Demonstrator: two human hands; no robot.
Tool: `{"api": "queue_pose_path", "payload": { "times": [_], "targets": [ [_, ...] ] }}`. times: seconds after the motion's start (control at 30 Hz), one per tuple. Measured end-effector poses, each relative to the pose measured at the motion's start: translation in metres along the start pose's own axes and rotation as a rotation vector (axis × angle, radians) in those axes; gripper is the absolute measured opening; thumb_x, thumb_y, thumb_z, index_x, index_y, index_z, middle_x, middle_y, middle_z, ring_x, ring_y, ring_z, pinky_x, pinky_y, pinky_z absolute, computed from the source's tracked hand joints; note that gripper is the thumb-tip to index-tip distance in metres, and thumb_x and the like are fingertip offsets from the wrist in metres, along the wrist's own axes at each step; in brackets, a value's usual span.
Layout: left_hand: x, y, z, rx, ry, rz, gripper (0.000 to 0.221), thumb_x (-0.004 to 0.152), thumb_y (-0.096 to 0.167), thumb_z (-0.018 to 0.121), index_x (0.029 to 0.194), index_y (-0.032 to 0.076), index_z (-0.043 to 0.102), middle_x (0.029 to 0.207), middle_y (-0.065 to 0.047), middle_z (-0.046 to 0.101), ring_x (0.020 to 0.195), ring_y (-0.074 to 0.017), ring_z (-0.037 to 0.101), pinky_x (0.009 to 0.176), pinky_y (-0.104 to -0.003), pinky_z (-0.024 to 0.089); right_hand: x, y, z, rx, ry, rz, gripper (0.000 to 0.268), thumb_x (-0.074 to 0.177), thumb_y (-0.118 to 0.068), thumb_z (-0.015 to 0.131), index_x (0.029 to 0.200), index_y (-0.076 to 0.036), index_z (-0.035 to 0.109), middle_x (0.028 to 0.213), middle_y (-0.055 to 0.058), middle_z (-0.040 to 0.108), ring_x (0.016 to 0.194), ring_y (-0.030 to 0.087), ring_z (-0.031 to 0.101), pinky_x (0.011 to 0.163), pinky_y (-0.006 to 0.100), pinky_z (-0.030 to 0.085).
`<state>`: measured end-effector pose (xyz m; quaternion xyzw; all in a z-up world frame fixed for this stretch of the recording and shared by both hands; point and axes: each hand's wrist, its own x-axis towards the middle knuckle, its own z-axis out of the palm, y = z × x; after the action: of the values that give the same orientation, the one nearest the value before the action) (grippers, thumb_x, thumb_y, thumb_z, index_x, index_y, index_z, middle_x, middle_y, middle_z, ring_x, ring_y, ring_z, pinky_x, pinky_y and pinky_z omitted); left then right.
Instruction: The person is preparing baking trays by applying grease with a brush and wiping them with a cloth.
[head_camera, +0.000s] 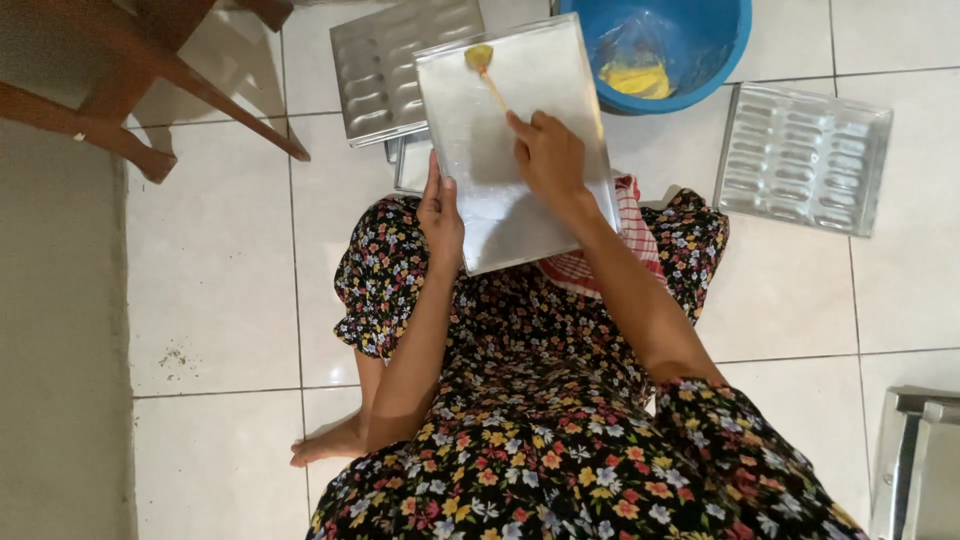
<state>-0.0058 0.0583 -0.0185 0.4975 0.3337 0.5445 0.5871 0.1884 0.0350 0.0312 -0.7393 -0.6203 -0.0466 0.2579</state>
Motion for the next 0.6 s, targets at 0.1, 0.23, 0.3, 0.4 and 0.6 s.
{"api": "queue_pose_path", "payload": {
  "times": [0.1, 0.23, 0.3, 0.4, 0.6],
  "targets": [
    [0.016, -0.001, -0.017, 0.022, 0.042, 0.016, 0.046, 0.115, 0.015, 0.052, 0.161, 0.017, 0.045, 0.163, -0.01, 0.042, 0.152, -0.0269, 0.029, 0.127, -0.043, 0.028, -0.069, -0.005, -0.011, 0.064, -0.156, -0.033, 0.042, 0.089, -0.017, 0.066, 0.128, -0.027, 0.076, 0.077, 0.004, 0.06, 0.075, 0.028, 0.067, 0.067, 0.039, 0.053],
    [0.03, -0.041, -0.043, 0.066, 0.056, 0.078, 0.047, 0.116, 0.015, 0.052, 0.161, 0.014, 0.042, 0.164, -0.009, 0.041, 0.152, -0.0222, 0.031, 0.128, -0.041, 0.026, -0.085, -0.004, -0.041, 0.053, -0.452, 0.066, 0.031, 0.085, -0.022, 0.064, 0.109, -0.017, 0.082, 0.077, 0.015, 0.069, 0.08, 0.04, 0.071, 0.073, 0.054, 0.058],
    [0.03, -0.067, -0.045, 0.042, 0.006, 0.05, 0.046, 0.116, 0.014, 0.051, 0.161, 0.014, 0.043, 0.164, -0.009, 0.041, 0.152, -0.0233, 0.032, 0.128, -0.041, 0.027, -0.057, 0.008, -0.031, -0.171, -0.156, 0.003, 0.025, 0.086, -0.027, 0.073, 0.105, -0.011, 0.076, 0.073, 0.007, 0.062, 0.073, 0.03, 0.071, 0.066, 0.045, 0.058],
    [0.003, 0.006, -0.008, 0.086, -0.059, -0.032, 0.045, 0.116, 0.014, 0.048, 0.16, 0.015, 0.042, 0.162, -0.014, 0.042, 0.152, -0.0297, 0.036, 0.13, -0.047, 0.027, -0.006, 0.014, -0.024, -0.031, -0.051, 0.032, 0.031, 0.092, -0.015, 0.067, 0.121, -0.013, 0.076, 0.075, 0.006, 0.063, 0.071, 0.03, 0.07, 0.066, 0.043, 0.056],
    [0.014, -0.072, -0.039, -0.007, 0.078, 0.072, 0.046, 0.114, 0.01, 0.05, 0.16, 0.01, 0.043, 0.161, -0.013, 0.045, 0.148, -0.0214, 0.039, 0.125, -0.04, 0.034, -0.097, 0.004, -0.051, 0.131, -0.534, 0.076, 0.033, 0.084, -0.023, 0.067, 0.105, 0.0, 0.078, 0.081, 0.025, 0.07, 0.086, 0.05, 0.07, 0.079, 0.061, 0.055]
  ]
}}
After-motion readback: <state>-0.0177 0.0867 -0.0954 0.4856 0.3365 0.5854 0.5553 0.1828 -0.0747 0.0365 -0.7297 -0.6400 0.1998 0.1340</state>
